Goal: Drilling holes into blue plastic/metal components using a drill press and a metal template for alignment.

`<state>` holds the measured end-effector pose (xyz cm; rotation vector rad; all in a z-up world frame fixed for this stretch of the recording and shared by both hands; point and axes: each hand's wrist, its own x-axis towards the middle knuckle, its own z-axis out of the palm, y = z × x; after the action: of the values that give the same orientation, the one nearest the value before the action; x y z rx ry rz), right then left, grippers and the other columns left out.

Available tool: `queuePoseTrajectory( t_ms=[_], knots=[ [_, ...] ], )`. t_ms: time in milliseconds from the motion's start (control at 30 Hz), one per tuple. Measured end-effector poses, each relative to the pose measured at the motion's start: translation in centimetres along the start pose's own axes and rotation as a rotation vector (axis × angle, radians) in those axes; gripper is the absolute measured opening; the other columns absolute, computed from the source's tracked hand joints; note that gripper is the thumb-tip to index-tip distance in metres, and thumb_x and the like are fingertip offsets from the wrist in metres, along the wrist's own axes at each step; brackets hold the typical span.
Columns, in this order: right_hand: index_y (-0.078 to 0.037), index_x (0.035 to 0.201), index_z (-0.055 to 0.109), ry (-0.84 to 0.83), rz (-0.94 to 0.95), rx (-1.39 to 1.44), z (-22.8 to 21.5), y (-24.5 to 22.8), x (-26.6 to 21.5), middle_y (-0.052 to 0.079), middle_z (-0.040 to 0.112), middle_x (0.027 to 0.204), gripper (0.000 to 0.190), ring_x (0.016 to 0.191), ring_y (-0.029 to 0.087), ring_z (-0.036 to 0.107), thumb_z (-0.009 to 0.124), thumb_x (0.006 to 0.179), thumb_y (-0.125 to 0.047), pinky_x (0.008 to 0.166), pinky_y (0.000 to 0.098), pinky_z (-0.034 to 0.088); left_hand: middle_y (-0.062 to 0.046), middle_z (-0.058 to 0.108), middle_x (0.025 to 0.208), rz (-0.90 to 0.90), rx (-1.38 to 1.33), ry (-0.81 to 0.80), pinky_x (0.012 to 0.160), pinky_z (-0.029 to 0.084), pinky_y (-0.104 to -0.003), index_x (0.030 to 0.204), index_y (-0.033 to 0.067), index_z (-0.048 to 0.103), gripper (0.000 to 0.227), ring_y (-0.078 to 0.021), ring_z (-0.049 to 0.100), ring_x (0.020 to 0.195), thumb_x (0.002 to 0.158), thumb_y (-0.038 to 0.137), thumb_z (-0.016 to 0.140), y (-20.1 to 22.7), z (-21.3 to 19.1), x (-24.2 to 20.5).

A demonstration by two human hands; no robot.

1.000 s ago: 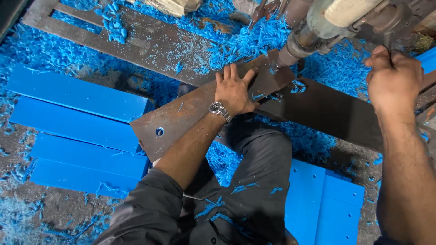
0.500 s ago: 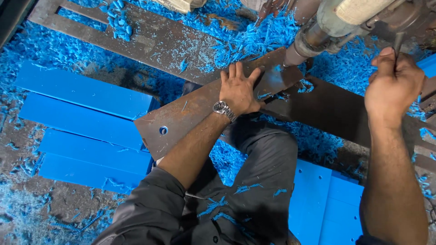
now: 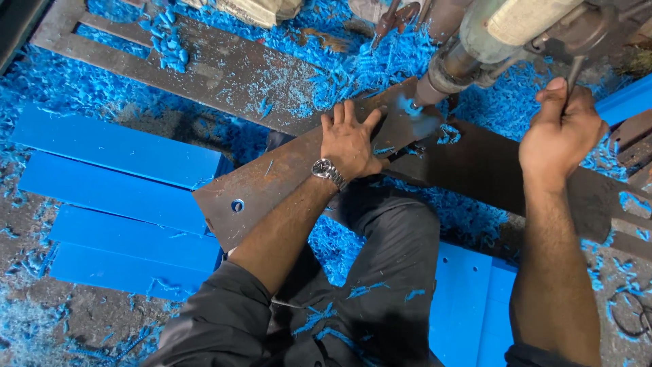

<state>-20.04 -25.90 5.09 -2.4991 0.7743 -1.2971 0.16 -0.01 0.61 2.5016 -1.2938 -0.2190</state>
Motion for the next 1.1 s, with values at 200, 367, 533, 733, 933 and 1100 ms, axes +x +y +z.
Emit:
queuePoseTrajectory(
  t_ms=[200, 367, 533, 733, 933, 1100],
  knots=[
    [0.001, 0.092, 0.065, -0.02, 0.036, -0.029, -0.3, -2.2, 0.1, 0.008, 0.062, 0.071, 0.033, 0.065, 0.017, 0.059, 0.056, 0.118, -0.017, 0.062, 0.0363, 0.043, -0.023, 0.044, 0.134, 0.012, -0.008, 0.026, 0.1, 0.037, -0.058, 0.151, 0.0326, 0.04, 0.104, -0.0393, 0.041, 0.126, 0.063, 0.065, 0.083, 0.0, 0.4, -0.2],
    [0.002, 0.096, 0.063, -0.004, 0.054, 0.083, 0.9, -0.5, -0.7, 0.007, 0.061, 0.07, 0.031, 0.059, 0.014, 0.058, 0.055, 0.121, -0.015, 0.057, 0.0314, 0.04, -0.024, 0.042, 0.134, 0.007, 0.016, 0.021, 0.101, 0.035, -0.059, 0.15, 0.0338, 0.038, 0.107, -0.0402, 0.039, 0.126, 0.059, 0.068, 0.083, -0.2, 0.4, 0.0],
    [0.001, 0.101, 0.063, 0.002, -0.016, 0.062, 1.2, -0.3, -0.5, 0.006, 0.07, 0.083, 0.027, 0.062, 0.014, 0.062, 0.052, 0.121, -0.014, 0.061, 0.0313, 0.045, -0.024, 0.042, 0.137, 0.005, 0.022, 0.025, 0.102, 0.035, -0.058, 0.152, 0.0331, 0.037, 0.107, -0.0395, 0.04, 0.127, 0.062, 0.067, 0.083, 0.0, 0.4, 0.1],
    [0.001, 0.097, 0.062, 0.048, -0.027, -0.045, 1.4, -0.6, -0.8, 0.01, 0.07, 0.087, 0.029, 0.073, 0.02, 0.066, 0.053, 0.119, -0.016, 0.071, 0.0378, 0.049, -0.026, 0.042, 0.135, 0.033, 0.027, 0.07, 0.099, 0.035, -0.06, 0.151, 0.0335, 0.037, 0.107, -0.0407, 0.04, 0.126, 0.061, 0.068, 0.083, -0.1, 1.4, 0.1],
    [0.002, 0.098, 0.061, 0.119, -0.081, 0.025, 2.5, -0.4, -0.9, 0.012, 0.073, 0.089, 0.031, 0.078, 0.021, 0.071, 0.051, 0.12, -0.017, 0.07, 0.0368, 0.052, -0.024, 0.042, 0.135, 0.015, 0.026, 0.007, 0.1, 0.035, -0.061, 0.151, 0.0345, 0.036, 0.108, -0.0403, 0.039, 0.126, 0.06, 0.068, 0.084, 0.0, 0.4, 0.0],
    [0.002, 0.1, 0.063, 0.136, -0.025, 0.046, 3.1, -0.7, -1.0, 0.012, 0.07, 0.088, 0.031, 0.073, 0.023, 0.065, 0.052, 0.119, -0.019, 0.067, 0.0391, 0.048, -0.024, 0.043, 0.134, 0.006, 0.027, 0.024, 0.101, 0.036, -0.058, 0.151, 0.0367, 0.036, 0.108, -0.0403, 0.04, 0.127, 0.06, 0.067, 0.084, 0.1, 0.1, -0.2]
  ],
)
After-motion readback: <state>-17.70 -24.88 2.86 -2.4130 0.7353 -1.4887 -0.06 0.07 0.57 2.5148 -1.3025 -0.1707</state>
